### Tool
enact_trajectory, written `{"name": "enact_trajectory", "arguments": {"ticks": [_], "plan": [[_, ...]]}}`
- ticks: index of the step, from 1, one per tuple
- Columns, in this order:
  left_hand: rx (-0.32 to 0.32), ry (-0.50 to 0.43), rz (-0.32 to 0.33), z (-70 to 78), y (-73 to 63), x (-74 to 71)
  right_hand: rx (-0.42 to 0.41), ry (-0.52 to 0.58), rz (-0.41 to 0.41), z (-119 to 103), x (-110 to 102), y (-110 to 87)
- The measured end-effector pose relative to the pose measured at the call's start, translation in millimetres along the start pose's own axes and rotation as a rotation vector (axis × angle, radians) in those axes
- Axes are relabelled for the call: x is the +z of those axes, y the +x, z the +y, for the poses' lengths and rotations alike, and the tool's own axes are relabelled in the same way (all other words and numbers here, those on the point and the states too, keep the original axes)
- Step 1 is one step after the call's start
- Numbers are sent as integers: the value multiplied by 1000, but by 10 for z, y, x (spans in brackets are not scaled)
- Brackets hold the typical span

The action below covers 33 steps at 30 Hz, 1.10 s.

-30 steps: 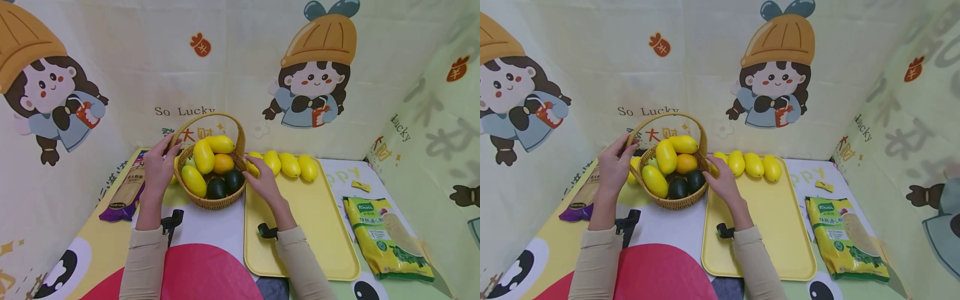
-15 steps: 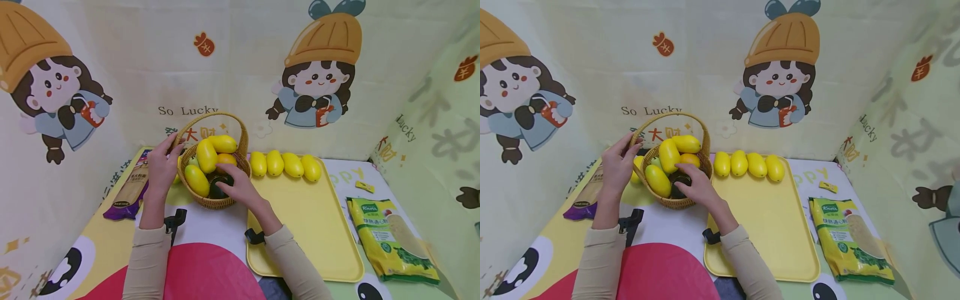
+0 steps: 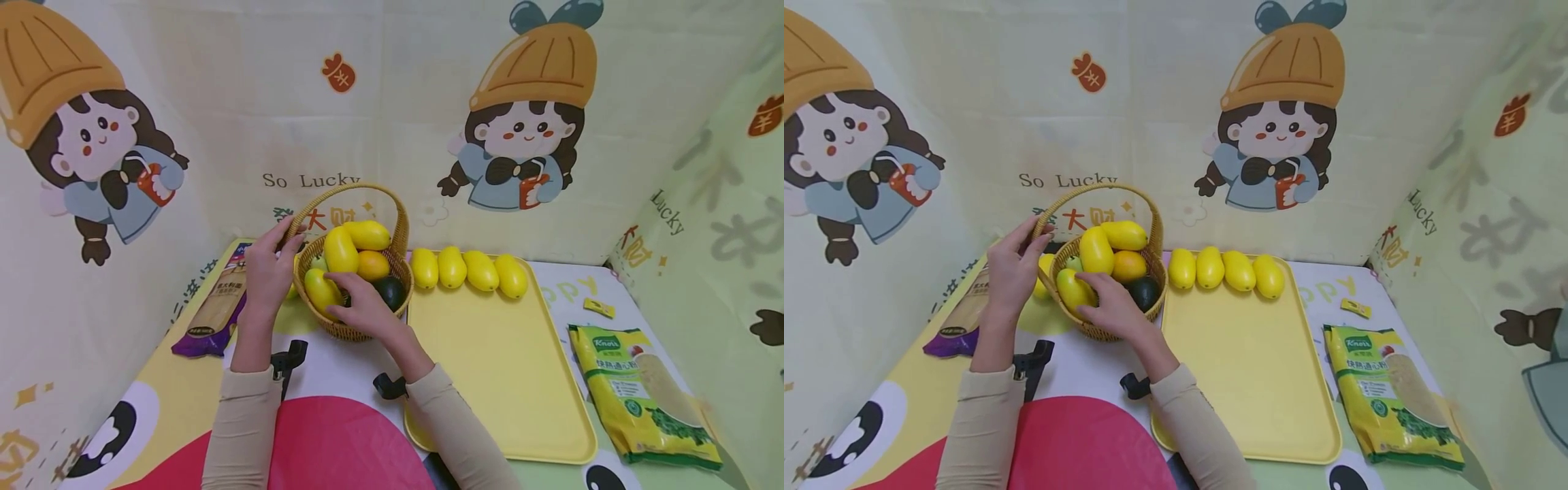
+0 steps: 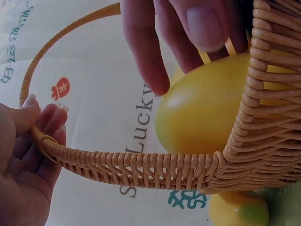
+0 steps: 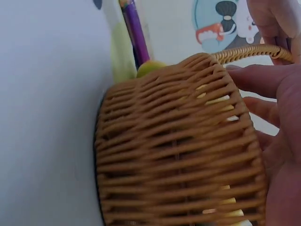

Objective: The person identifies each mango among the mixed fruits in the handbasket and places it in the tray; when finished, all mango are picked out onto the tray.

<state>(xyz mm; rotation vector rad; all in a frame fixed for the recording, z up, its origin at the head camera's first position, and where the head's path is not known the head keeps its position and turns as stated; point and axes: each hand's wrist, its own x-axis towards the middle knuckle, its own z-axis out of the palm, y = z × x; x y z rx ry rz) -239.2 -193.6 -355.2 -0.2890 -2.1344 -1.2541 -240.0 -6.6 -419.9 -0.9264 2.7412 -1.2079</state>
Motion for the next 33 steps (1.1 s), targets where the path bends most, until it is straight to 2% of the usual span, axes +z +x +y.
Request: {"name": "enact_trajectory", "arguments": {"ticks": [5, 8, 15, 18, 25, 33], "plan": [[-8, -4, -2, 18, -8, 3, 63, 78, -21, -20, 19, 58], [-7, -1, -5, 15, -11, 7, 100, 80, -23, -26, 43, 81], [4, 3, 0, 0, -6, 7, 152, -141, -21, -29, 137, 147], [0, 1, 0, -13, -5, 7, 159, -163, -21, -37, 146, 155], [0, -5, -1, -26, 1, 15, 203, 14, 11, -59, 95, 104], [0, -19, 5, -46, -6, 19, 243, 203, 172, -67, 28, 30]]}}
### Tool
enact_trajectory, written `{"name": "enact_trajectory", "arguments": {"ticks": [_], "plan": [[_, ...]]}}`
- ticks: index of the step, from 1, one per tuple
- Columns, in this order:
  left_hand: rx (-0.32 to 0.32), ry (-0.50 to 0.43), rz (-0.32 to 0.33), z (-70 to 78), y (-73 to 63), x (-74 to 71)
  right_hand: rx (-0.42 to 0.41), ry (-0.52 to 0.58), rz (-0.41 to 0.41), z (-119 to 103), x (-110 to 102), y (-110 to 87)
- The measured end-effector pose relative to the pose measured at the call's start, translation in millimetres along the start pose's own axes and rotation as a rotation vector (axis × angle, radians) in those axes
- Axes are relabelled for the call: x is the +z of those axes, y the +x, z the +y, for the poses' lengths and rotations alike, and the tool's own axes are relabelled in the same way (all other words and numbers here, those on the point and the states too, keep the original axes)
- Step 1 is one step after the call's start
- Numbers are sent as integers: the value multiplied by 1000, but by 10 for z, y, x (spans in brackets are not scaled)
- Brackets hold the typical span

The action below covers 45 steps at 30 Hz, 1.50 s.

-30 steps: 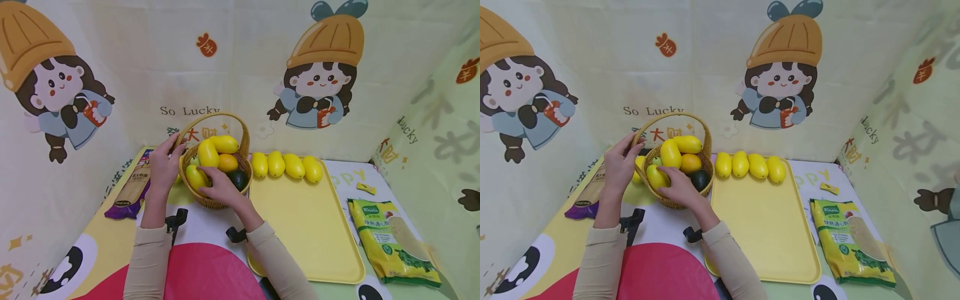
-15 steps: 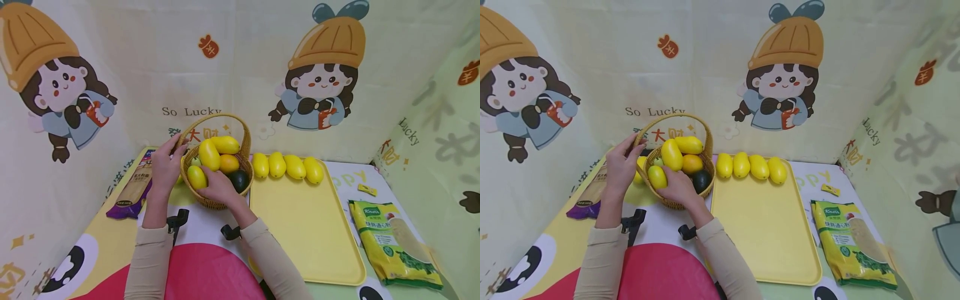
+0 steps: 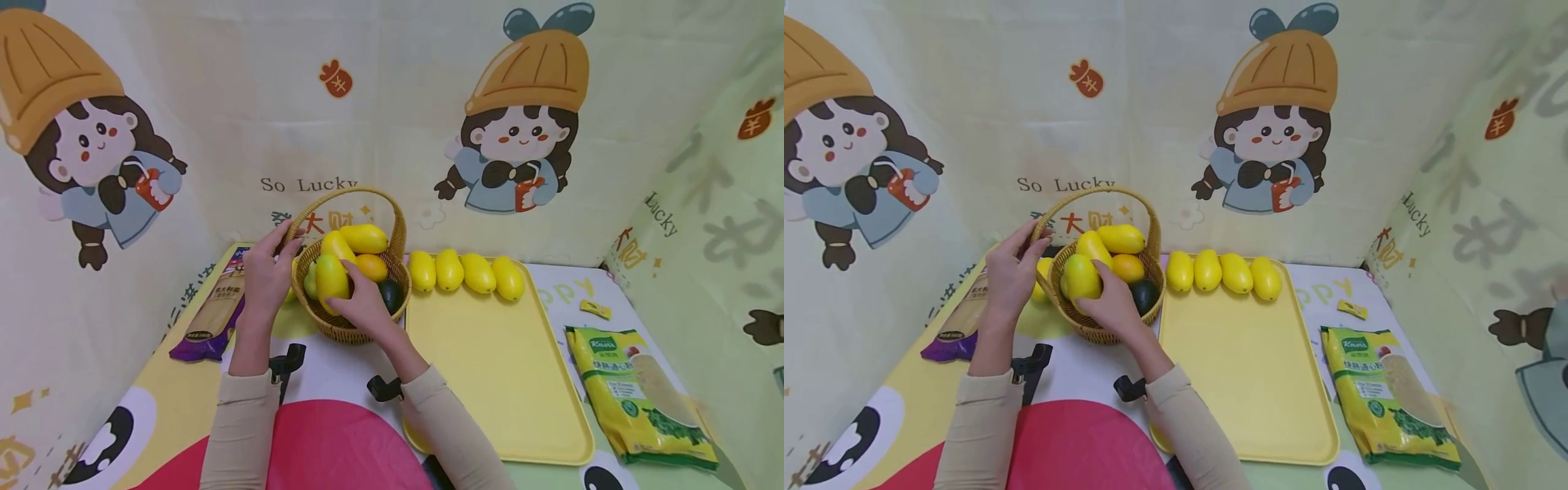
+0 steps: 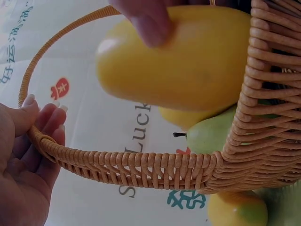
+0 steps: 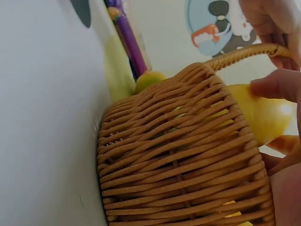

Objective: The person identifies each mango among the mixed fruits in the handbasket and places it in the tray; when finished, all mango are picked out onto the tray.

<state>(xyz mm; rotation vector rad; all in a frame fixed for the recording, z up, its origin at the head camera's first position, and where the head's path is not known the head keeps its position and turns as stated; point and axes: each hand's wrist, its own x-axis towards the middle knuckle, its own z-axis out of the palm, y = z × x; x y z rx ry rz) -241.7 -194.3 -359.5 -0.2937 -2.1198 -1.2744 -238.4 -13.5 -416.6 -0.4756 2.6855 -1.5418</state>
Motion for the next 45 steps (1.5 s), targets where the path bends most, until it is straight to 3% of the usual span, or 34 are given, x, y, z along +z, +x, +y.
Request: {"name": "enact_trajectory", "arguments": {"ticks": [6, 18, 28, 40, 45], "plan": [[-2, 6, 5, 12, 7, 0, -11, 49, 73, 6, -86, -65], [-17, 2, 14, 35, 3, -41, -72, 118, 115, 99, -384, -217], [-3, 8, 18, 16, -14, -32, -48, 76, 190, 248, -640, -341], [-4, 14, 12, -6, -20, -21, 26, 198, 233, 418, -982, -495], [0, 13, 11, 2, -11, 5, 47, 151, 243, 537, -1110, -568]]}}
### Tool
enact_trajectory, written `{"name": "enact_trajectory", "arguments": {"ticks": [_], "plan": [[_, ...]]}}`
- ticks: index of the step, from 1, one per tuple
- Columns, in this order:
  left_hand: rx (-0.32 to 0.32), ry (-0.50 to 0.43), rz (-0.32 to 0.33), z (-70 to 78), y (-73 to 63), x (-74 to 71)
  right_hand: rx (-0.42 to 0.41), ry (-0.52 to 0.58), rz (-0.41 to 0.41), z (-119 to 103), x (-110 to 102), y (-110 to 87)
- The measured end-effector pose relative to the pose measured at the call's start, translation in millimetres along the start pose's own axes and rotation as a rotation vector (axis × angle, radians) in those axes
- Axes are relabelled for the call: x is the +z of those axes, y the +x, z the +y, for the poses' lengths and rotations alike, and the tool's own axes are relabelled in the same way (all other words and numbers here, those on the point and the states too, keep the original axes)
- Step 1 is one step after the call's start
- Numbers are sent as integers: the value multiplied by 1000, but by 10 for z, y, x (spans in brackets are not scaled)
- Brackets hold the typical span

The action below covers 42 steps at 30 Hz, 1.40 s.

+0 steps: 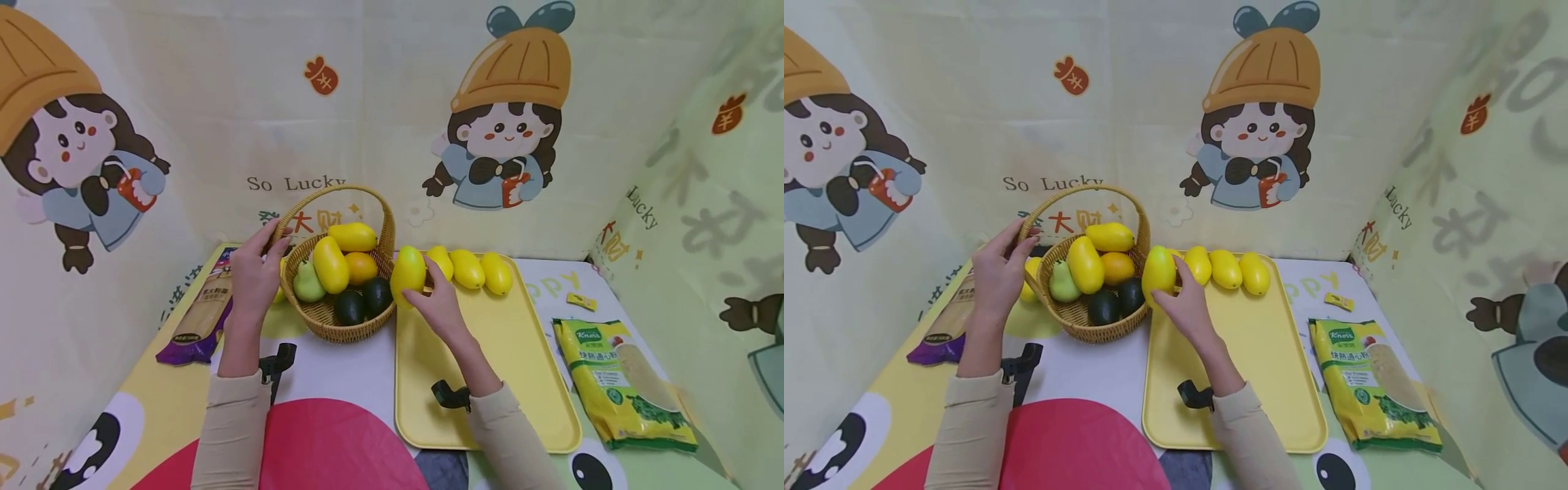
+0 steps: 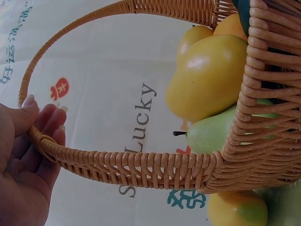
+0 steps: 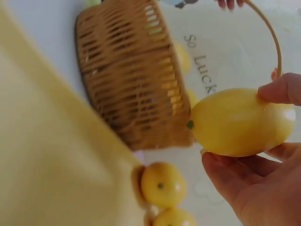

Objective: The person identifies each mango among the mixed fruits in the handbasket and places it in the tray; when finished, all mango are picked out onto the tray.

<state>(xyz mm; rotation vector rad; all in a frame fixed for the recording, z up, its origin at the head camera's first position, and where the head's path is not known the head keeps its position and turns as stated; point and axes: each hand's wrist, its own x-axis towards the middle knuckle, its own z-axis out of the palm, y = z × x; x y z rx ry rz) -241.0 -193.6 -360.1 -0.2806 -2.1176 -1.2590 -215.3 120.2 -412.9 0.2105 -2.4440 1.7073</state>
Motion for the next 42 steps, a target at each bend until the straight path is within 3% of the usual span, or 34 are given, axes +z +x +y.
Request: {"name": "enact_trajectory", "arguments": {"ticks": [9, 15, 37, 42], "plan": [[-1, -6, -6, -8, 5, 12, 175, -193, -78, 223, -175, -83], [7, 1, 0, -15, -2, 12, 274, -232, -148, 334, -196, -109], [9, -7, 6, -27, -17, -1, 308, -218, -217, 386, -253, -135], [8, 2, 6, -7, -11, 3, 298, -251, -199, 367, -246, -131]]}}
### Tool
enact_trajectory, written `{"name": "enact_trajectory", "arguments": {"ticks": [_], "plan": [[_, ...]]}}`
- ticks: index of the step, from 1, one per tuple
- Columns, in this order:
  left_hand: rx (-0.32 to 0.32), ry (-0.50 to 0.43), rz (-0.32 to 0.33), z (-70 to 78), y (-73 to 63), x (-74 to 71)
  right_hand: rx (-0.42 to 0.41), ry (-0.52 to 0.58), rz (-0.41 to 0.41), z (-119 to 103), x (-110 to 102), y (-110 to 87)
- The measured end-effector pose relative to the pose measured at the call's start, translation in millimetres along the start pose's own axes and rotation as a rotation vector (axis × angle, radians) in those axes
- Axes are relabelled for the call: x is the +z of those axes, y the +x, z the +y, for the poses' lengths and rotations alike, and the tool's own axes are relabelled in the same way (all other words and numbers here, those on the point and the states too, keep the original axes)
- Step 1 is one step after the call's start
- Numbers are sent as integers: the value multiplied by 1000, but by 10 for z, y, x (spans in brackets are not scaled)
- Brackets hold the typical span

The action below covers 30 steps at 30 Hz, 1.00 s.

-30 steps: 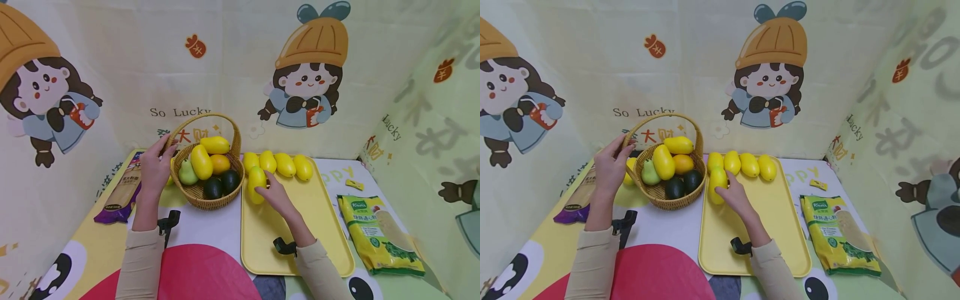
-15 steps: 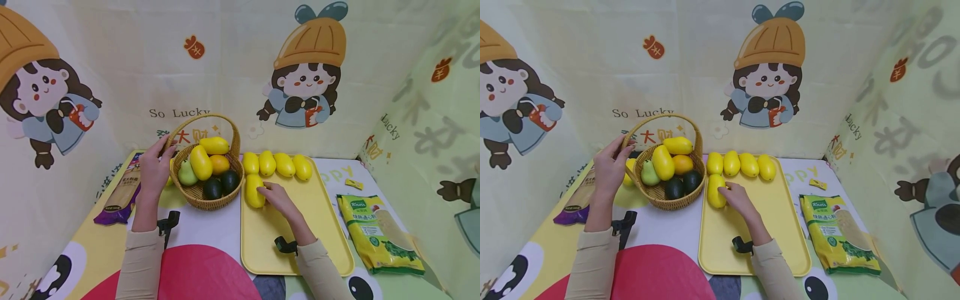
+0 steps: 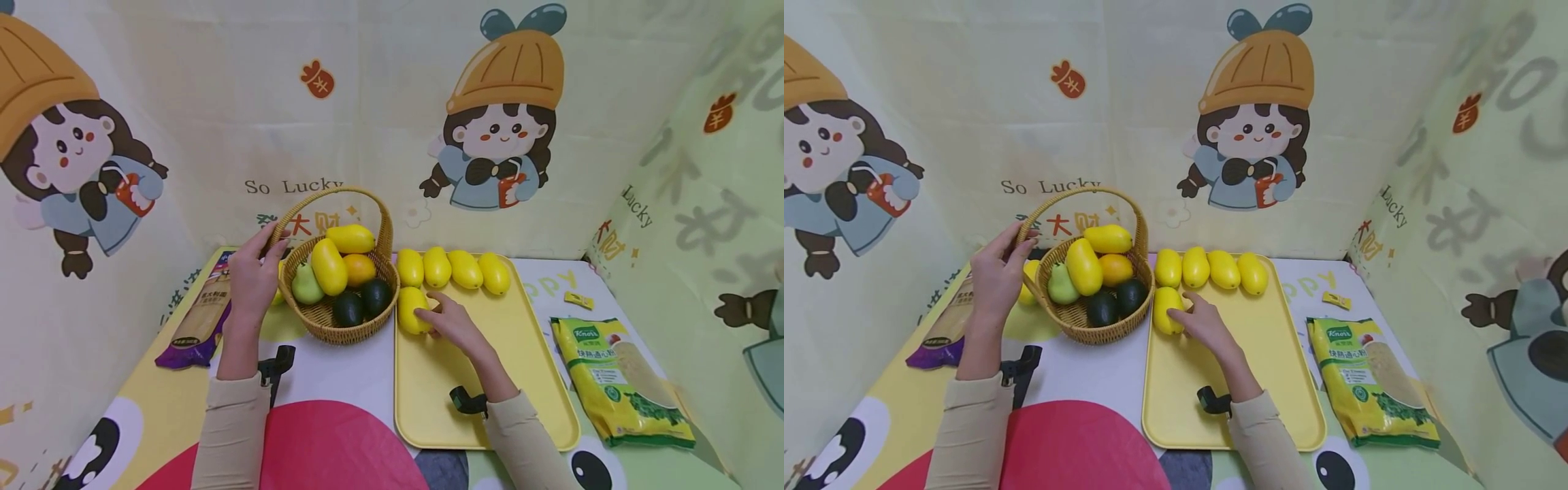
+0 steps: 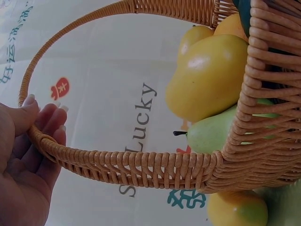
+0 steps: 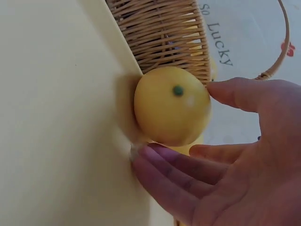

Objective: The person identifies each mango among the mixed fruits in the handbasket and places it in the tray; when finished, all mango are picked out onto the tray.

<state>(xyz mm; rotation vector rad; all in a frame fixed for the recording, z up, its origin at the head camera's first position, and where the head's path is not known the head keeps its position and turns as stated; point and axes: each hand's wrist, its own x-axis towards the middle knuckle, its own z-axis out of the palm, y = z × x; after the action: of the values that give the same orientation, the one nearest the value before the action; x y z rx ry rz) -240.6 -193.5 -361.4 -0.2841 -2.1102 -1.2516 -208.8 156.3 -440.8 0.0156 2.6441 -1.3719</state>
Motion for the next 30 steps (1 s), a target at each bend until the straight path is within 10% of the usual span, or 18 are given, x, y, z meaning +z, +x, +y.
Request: {"name": "enact_trajectory", "arguments": {"ticks": [6, 16, 30], "plan": [[-2, -1, -1, 1, 2, -1, -78, -109, 172, 5, 31, 40], [-13, -3, -9, 3, 4, -5, -326, 15, 346, -123, 131, 115], [-2, -11, -6, 37, 7, 9, -500, 168, 268, -494, 521, 210]]}}
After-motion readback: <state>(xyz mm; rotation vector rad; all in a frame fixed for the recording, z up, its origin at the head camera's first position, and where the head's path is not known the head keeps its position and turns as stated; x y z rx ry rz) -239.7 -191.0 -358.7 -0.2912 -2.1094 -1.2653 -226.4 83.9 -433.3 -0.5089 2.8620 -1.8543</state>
